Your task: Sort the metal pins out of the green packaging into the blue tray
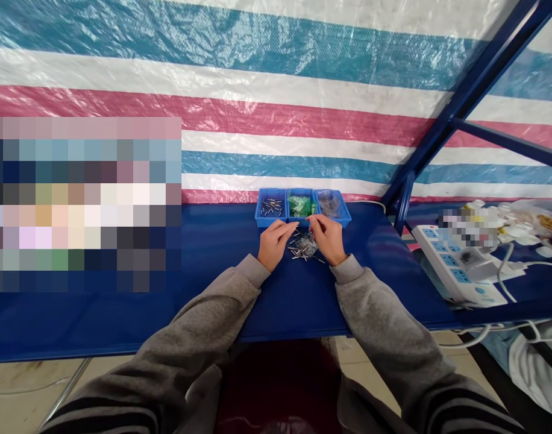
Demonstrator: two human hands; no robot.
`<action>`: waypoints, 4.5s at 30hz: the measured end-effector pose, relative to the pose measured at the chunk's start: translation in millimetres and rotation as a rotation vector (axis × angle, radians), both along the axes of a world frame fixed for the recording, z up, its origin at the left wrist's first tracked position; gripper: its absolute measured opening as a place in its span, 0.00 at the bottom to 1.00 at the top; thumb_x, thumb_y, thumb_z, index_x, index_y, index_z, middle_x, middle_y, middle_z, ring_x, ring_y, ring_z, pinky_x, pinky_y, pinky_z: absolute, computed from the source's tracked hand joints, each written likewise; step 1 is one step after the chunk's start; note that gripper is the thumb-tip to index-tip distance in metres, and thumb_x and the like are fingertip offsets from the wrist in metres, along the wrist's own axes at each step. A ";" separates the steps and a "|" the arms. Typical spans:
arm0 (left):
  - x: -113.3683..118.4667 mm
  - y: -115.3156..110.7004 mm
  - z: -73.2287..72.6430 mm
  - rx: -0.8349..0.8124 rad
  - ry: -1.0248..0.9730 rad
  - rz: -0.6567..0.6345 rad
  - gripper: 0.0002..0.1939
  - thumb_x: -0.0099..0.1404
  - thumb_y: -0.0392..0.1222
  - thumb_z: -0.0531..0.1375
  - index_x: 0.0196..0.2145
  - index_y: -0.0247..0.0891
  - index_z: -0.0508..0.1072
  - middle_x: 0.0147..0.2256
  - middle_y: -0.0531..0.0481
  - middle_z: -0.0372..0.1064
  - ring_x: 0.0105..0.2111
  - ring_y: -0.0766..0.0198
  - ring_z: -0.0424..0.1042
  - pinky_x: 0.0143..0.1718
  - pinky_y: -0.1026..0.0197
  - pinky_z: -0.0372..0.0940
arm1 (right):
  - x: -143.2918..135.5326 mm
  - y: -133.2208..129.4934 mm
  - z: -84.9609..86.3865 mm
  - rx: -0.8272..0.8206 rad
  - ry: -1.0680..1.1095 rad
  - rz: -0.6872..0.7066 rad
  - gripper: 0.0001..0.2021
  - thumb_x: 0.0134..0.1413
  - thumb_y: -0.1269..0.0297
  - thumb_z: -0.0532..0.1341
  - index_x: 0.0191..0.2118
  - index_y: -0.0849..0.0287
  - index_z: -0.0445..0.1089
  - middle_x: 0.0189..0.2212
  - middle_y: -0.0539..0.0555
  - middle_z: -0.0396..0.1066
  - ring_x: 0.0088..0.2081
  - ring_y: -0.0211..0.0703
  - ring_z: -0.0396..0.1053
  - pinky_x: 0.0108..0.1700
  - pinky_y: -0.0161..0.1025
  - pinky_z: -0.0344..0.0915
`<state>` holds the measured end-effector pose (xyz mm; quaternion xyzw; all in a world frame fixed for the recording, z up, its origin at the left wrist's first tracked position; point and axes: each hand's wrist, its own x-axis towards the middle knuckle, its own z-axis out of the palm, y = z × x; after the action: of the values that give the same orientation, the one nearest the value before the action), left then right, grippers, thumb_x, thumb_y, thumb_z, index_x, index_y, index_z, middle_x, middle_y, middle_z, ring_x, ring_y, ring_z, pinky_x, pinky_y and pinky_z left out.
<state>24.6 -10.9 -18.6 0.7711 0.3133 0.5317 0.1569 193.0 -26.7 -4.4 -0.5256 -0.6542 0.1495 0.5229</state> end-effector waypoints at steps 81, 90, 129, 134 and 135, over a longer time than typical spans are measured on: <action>0.8 7.1 0.9 -0.609 -0.407 -0.205 0.15 0.52 0.48 0.69 0.32 0.34 0.78 0.29 0.48 0.75 0.29 0.63 0.73 0.37 0.59 0.70 | -1.7 -0.8 -1.0 0.029 -0.099 0.189 0.10 0.62 0.60 0.56 0.32 0.58 0.67 0.26 0.51 0.70 0.26 0.39 0.65 0.32 0.36 0.61; 1.1 5.8 1.9 -0.531 -0.408 -0.152 0.14 0.53 0.48 0.69 0.32 0.34 0.79 0.32 0.46 0.76 0.30 0.63 0.73 0.37 0.60 0.70 | -2.3 -2.5 -0.2 0.086 -0.113 0.155 0.12 0.61 0.57 0.56 0.31 0.58 0.70 0.26 0.52 0.71 0.25 0.39 0.65 0.30 0.36 0.62; -3.6 -0.9 9.0 -0.276 -0.073 -0.073 0.14 0.69 0.47 0.54 0.41 0.38 0.75 0.41 0.46 0.75 0.42 0.60 0.74 0.43 0.61 0.67 | -2.1 -2.6 2.1 0.079 -0.090 0.048 0.18 0.64 0.52 0.52 0.36 0.59 0.73 0.27 0.53 0.74 0.25 0.40 0.67 0.32 0.37 0.64; -4.1 -1.9 6.6 -0.163 -0.004 -0.076 0.15 0.70 0.49 0.54 0.40 0.38 0.77 0.41 0.45 0.77 0.42 0.58 0.75 0.49 0.57 0.66 | -2.1 -2.5 1.8 0.085 -0.081 0.059 0.17 0.64 0.53 0.53 0.35 0.60 0.73 0.27 0.54 0.74 0.27 0.41 0.68 0.34 0.38 0.65; -3.9 -2.0 6.1 -0.152 0.002 -0.082 0.15 0.69 0.49 0.54 0.40 0.38 0.77 0.41 0.45 0.77 0.43 0.58 0.75 0.50 0.57 0.66 | -2.0 -2.4 1.5 0.088 -0.076 0.062 0.17 0.64 0.53 0.53 0.35 0.60 0.74 0.27 0.54 0.74 0.27 0.41 0.69 0.34 0.38 0.65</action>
<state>20.7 -13.0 -12.6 0.7696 0.3213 0.4985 0.2363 191.0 -29.1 -2.9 -0.4869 -0.6955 0.1166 0.5155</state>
